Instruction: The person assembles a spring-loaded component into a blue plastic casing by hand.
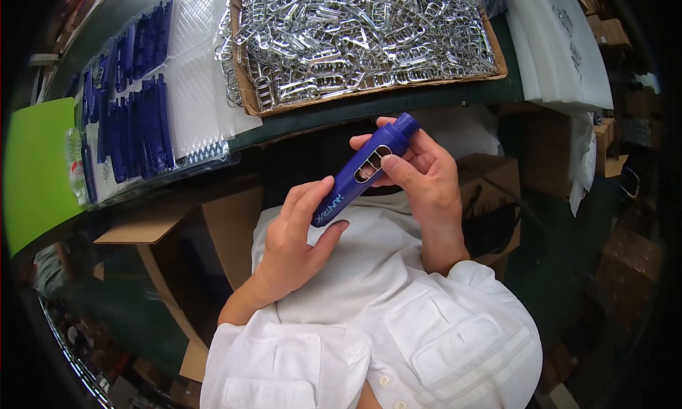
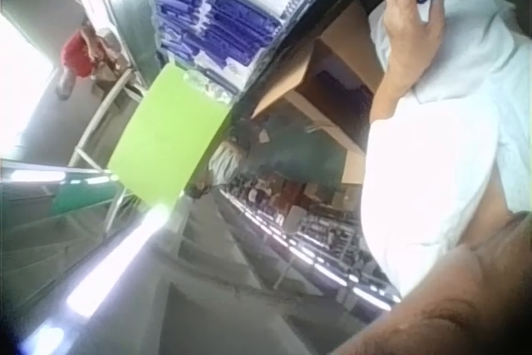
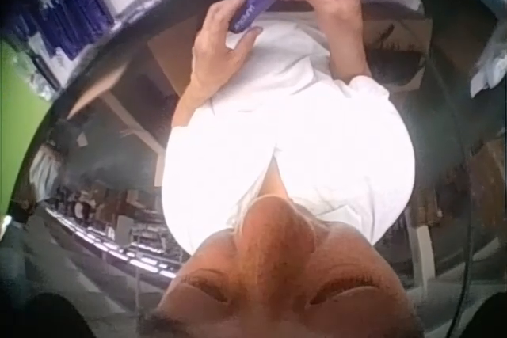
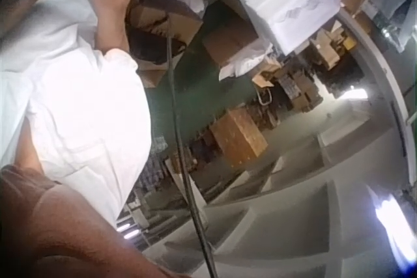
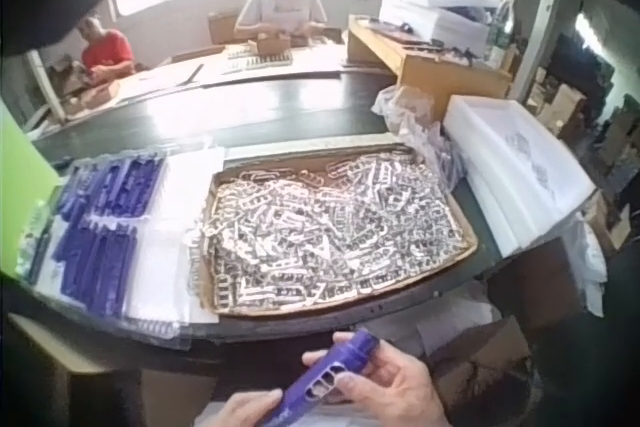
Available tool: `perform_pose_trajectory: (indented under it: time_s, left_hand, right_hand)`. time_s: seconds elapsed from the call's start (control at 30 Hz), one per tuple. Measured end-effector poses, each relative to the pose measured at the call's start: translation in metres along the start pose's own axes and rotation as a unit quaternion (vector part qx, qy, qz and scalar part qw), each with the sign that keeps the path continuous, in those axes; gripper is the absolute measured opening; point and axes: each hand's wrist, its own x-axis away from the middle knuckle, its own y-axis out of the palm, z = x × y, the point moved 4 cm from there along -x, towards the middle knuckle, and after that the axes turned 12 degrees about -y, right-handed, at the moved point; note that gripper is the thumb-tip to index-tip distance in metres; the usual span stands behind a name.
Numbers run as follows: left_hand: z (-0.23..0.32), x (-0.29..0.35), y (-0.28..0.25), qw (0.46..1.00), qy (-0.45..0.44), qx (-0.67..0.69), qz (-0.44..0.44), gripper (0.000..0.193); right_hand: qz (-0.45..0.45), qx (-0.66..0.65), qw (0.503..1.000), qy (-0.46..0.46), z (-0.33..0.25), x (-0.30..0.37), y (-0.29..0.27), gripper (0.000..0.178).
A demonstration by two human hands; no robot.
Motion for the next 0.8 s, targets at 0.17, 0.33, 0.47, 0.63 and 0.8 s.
perform_pose_trajectory:
  time_s: [0.17,0.33,0.47,0.63,0.8]
  left_hand:
    - [0.012,0.002,-0.002,0.995,0.045,-0.079,0.03,0.069]
    - [0.021,-0.002,-0.002,0.994,0.037,-0.1,0.028,0.067]
    - [0.027,-0.008,0.0,0.992,0.032,-0.118,0.024,0.067]
    - [0.033,-0.019,-0.001,0.985,0.052,-0.164,0.026,0.067]
    - [0.038,-0.026,0.0,0.983,0.082,-0.16,0.045,0.065]
  right_hand:
    - [0.0,-0.001,1.0,0.006,-0.011,-0.004,0.003,0.055]
    - [-0.01,-0.012,1.0,0.014,-0.023,-0.008,0.001,0.05]
    - [-0.01,-0.018,1.0,-0.007,-0.027,-0.01,-0.004,0.049]
    - [-0.004,-0.017,0.999,-0.028,-0.028,-0.011,-0.012,0.048]
    - [0.014,-0.054,0.997,-0.046,-0.035,-0.013,-0.012,0.055]
